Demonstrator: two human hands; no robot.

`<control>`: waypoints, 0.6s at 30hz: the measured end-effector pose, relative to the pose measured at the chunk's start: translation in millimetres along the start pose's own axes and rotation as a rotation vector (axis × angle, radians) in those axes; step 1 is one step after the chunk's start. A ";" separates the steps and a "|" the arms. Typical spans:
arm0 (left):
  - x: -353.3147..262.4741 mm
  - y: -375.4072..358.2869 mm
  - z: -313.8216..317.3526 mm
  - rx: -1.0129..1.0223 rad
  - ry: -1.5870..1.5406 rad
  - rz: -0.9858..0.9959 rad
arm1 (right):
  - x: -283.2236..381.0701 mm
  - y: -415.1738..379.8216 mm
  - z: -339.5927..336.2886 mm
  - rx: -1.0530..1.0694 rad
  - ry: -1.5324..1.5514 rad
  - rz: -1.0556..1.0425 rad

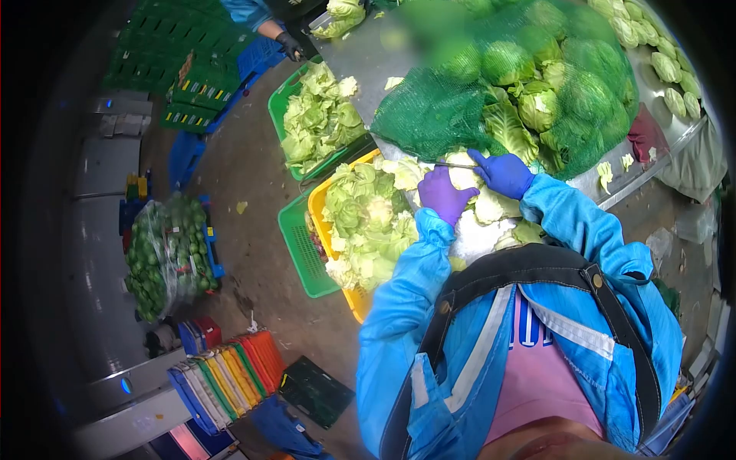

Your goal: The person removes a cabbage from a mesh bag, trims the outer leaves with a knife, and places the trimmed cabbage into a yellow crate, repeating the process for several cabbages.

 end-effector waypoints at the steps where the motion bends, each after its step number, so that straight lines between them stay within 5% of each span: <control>1: -0.4 1.0 -0.6 0.001 0.001 0.005 | 0.7 1.0 -1.8 0.003 -0.019 -0.004; 11: -1.6 1.3 2.2 -0.085 0.056 0.134 | -5.5 3.3 2.9 0.030 -0.045 -0.059; 15: -23.0 -4.6 -7.4 0.007 0.132 0.087 | -13.1 7.4 6.5 -0.046 -0.096 0.051; 16: -20.1 -11.1 6.1 0.125 0.130 0.039 | -44.4 21.3 9.4 -0.026 0.029 0.237; 18: -7.2 -26.7 24.5 -0.053 0.172 0.184 | -71.6 31.2 9.6 -0.021 0.174 0.428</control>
Point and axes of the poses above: each hand's wrist, its own y-axis towards the middle knuckle, its own z-axis out of the palm, x = y × z, the point moved 4 cm from there along y, towards the middle knuckle, and after that the axes turned 8 degrees about -y, right-handed, at the moved point
